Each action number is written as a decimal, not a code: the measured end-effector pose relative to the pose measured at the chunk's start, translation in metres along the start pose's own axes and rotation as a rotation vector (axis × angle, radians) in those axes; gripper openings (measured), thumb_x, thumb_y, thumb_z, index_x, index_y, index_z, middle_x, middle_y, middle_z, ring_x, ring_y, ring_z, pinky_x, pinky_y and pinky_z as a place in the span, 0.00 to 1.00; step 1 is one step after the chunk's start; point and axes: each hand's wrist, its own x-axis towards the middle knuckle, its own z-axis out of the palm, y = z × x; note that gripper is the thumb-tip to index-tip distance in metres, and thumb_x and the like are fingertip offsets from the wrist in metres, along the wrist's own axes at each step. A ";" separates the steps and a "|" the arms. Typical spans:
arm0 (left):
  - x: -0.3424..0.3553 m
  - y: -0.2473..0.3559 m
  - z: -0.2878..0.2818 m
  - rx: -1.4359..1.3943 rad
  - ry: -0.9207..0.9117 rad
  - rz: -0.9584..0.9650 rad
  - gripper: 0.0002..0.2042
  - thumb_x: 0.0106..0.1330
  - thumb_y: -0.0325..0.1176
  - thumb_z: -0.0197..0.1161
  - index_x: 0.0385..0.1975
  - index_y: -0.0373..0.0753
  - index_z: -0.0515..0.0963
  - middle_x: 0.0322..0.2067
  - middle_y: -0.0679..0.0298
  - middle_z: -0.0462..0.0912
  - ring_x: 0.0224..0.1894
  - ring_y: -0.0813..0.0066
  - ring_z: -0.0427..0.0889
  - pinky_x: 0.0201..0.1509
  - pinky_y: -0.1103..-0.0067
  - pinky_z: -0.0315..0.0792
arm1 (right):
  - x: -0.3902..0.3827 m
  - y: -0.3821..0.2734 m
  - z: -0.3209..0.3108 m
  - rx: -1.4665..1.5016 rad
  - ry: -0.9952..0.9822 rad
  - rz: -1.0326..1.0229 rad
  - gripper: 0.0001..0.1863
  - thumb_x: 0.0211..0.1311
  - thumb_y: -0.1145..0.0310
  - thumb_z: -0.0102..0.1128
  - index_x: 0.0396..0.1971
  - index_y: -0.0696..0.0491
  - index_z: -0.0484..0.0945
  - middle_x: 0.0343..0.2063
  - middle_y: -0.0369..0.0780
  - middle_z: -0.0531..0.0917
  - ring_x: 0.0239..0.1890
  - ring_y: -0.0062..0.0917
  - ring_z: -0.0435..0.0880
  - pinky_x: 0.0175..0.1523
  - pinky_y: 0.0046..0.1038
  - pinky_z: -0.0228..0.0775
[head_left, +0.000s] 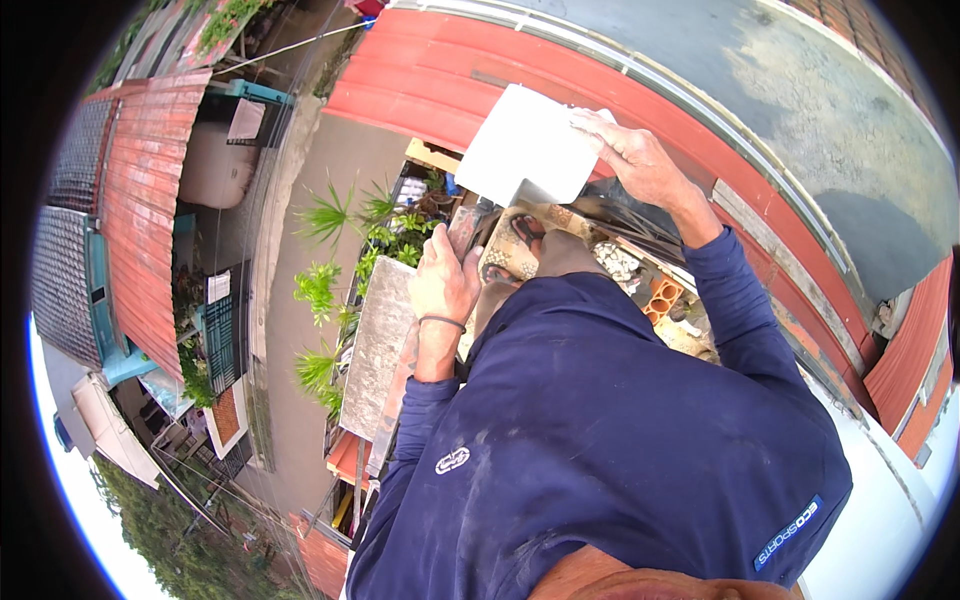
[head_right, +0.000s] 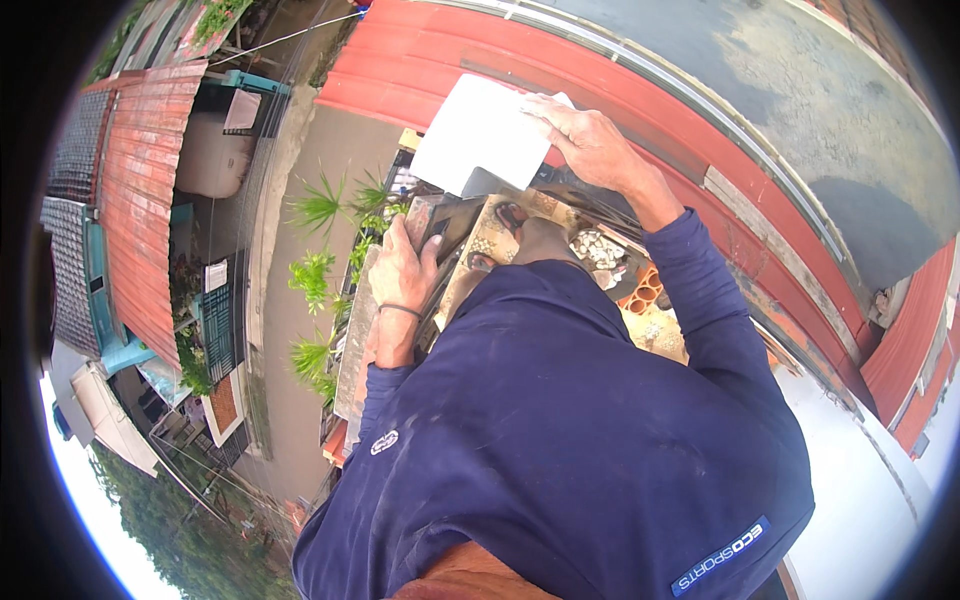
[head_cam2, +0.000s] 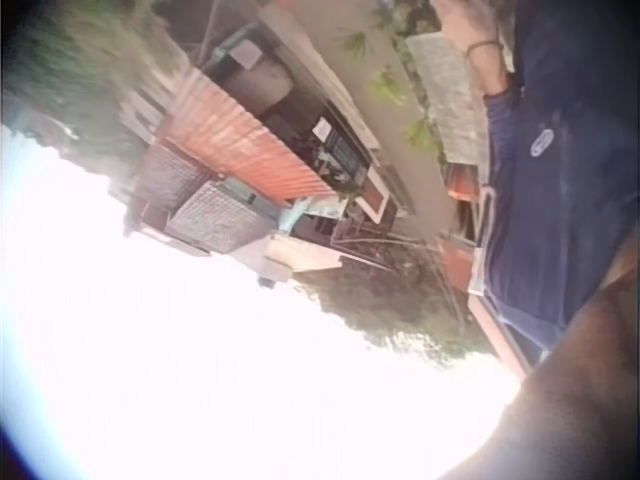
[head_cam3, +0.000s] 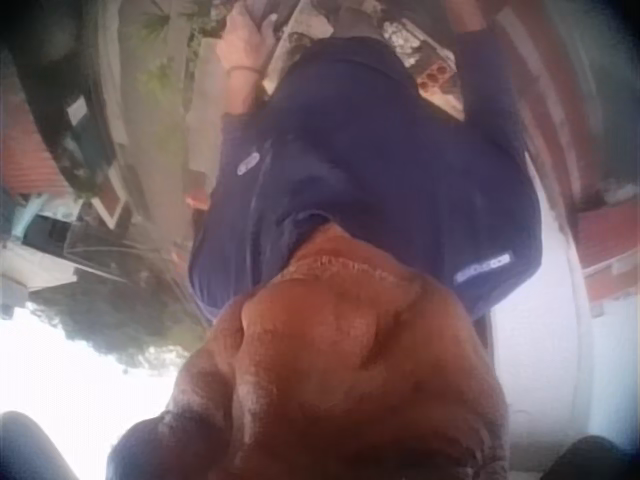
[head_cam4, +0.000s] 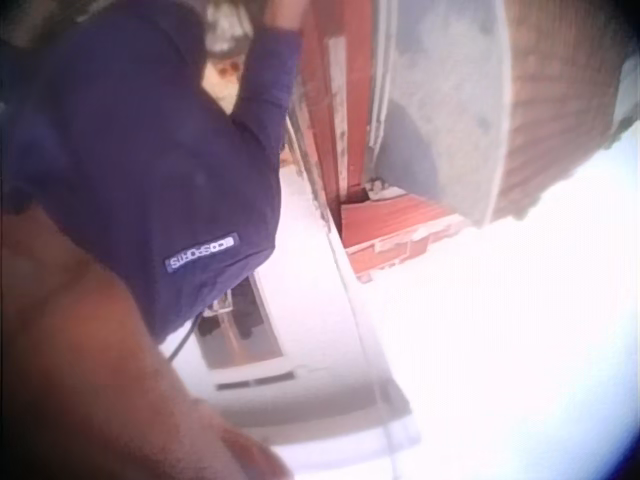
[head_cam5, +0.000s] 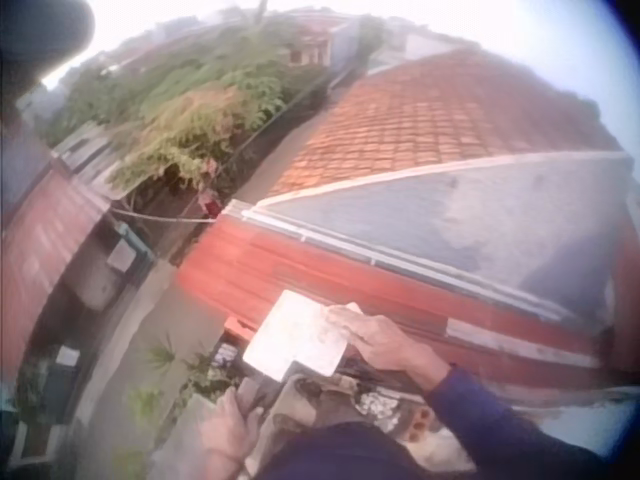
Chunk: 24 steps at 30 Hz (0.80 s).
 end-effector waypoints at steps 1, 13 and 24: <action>0.000 0.001 0.000 0.007 -0.008 -0.013 0.33 0.71 0.47 0.69 0.69 0.34 0.67 0.50 0.46 0.83 0.50 0.43 0.87 0.49 0.56 0.82 | 0.004 0.002 -0.001 0.032 -0.027 0.021 0.22 0.82 0.69 0.51 0.70 0.53 0.77 0.68 0.47 0.81 0.67 0.46 0.81 0.74 0.43 0.69; 0.000 0.007 0.003 0.045 -0.006 -0.075 0.31 0.70 0.46 0.69 0.67 0.36 0.69 0.50 0.49 0.84 0.49 0.45 0.88 0.47 0.58 0.84 | 0.059 0.007 0.004 0.166 -0.155 0.107 0.22 0.80 0.71 0.51 0.70 0.52 0.78 0.50 0.50 0.90 0.41 0.38 0.90 0.51 0.38 0.81; -0.002 0.007 0.008 0.061 0.046 -0.052 0.31 0.68 0.45 0.71 0.66 0.36 0.71 0.47 0.51 0.85 0.46 0.48 0.89 0.45 0.59 0.84 | 0.093 0.003 0.016 0.222 -0.160 0.060 0.21 0.81 0.70 0.53 0.70 0.52 0.78 0.57 0.45 0.89 0.46 0.36 0.90 0.52 0.38 0.80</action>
